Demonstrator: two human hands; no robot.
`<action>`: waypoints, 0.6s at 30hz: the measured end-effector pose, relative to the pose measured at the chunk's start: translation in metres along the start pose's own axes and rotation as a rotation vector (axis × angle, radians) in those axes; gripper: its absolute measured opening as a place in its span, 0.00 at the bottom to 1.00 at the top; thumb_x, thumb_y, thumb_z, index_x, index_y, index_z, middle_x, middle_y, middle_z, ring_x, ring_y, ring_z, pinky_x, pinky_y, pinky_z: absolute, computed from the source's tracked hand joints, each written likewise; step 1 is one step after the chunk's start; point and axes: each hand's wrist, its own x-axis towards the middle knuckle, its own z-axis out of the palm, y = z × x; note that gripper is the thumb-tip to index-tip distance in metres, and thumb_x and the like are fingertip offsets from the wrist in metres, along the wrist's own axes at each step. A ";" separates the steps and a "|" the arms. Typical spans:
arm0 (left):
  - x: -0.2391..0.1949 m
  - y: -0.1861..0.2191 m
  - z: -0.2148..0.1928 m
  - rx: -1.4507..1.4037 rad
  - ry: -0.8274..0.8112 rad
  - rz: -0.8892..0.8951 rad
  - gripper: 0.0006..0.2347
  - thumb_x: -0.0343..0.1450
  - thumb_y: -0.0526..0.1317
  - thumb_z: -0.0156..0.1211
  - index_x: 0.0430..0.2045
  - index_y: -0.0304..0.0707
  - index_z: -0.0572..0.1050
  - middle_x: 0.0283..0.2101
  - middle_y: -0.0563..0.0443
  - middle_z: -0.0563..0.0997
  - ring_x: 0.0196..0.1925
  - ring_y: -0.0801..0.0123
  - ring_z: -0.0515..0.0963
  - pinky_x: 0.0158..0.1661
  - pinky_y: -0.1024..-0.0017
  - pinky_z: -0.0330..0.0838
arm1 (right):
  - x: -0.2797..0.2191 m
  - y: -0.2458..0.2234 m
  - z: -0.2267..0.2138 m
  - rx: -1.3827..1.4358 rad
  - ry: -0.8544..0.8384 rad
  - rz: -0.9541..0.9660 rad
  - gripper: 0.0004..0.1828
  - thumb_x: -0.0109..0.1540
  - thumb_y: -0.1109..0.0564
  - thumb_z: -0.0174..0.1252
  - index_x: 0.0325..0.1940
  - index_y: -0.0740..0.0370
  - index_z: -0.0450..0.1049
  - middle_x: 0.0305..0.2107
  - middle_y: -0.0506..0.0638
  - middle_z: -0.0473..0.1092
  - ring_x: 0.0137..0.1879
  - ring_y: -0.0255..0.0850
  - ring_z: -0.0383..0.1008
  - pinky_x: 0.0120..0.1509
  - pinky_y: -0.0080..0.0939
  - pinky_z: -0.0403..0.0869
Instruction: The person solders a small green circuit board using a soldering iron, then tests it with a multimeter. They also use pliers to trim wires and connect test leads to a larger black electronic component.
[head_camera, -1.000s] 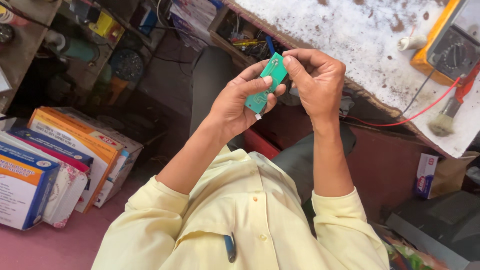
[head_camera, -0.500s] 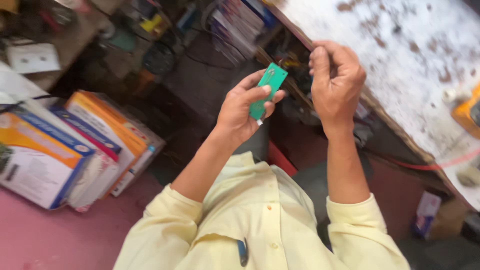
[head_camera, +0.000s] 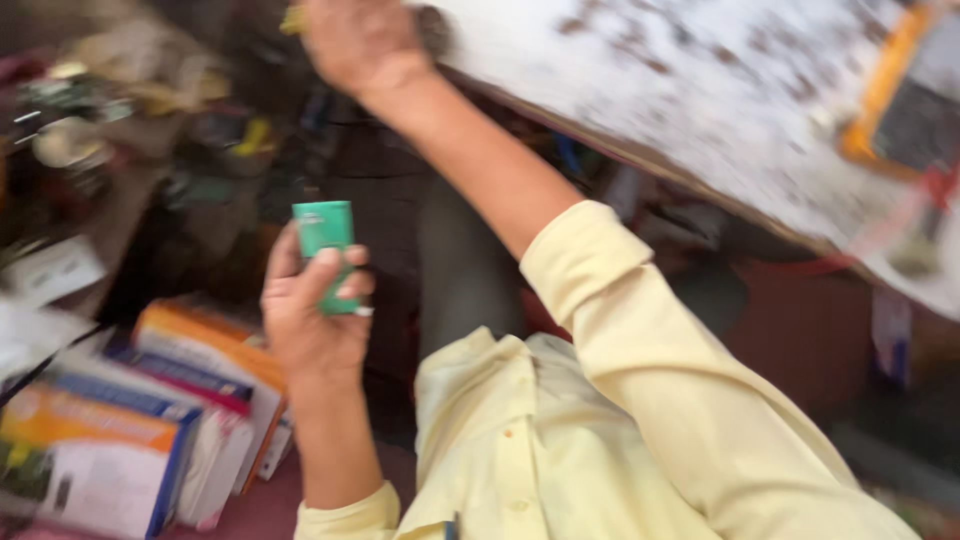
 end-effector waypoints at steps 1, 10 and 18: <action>0.000 -0.003 0.005 0.003 -0.030 -0.038 0.17 0.71 0.23 0.58 0.55 0.31 0.72 0.46 0.43 0.79 0.42 0.59 0.81 0.32 0.76 0.73 | -0.012 -0.005 -0.018 -0.059 -0.032 0.102 0.18 0.70 0.41 0.56 0.37 0.55 0.77 0.27 0.55 0.75 0.34 0.51 0.78 0.35 0.53 0.73; 0.024 -0.116 0.089 0.177 -0.292 -0.408 0.20 0.71 0.24 0.59 0.59 0.23 0.70 0.45 0.41 0.77 0.39 0.64 0.80 0.30 0.76 0.71 | -0.241 0.091 -0.265 1.751 0.767 0.773 0.07 0.67 0.61 0.60 0.49 0.57 0.71 0.27 0.40 0.60 0.27 0.26 0.55 0.27 0.25 0.55; 0.016 -0.227 0.126 0.082 -0.323 -0.746 0.18 0.70 0.24 0.58 0.56 0.25 0.72 0.44 0.42 0.81 0.37 0.65 0.82 0.29 0.74 0.73 | -0.403 0.113 -0.381 1.581 0.940 1.143 0.31 0.67 0.44 0.40 0.68 0.61 0.69 0.35 0.60 0.75 0.36 0.45 0.69 0.36 0.39 0.68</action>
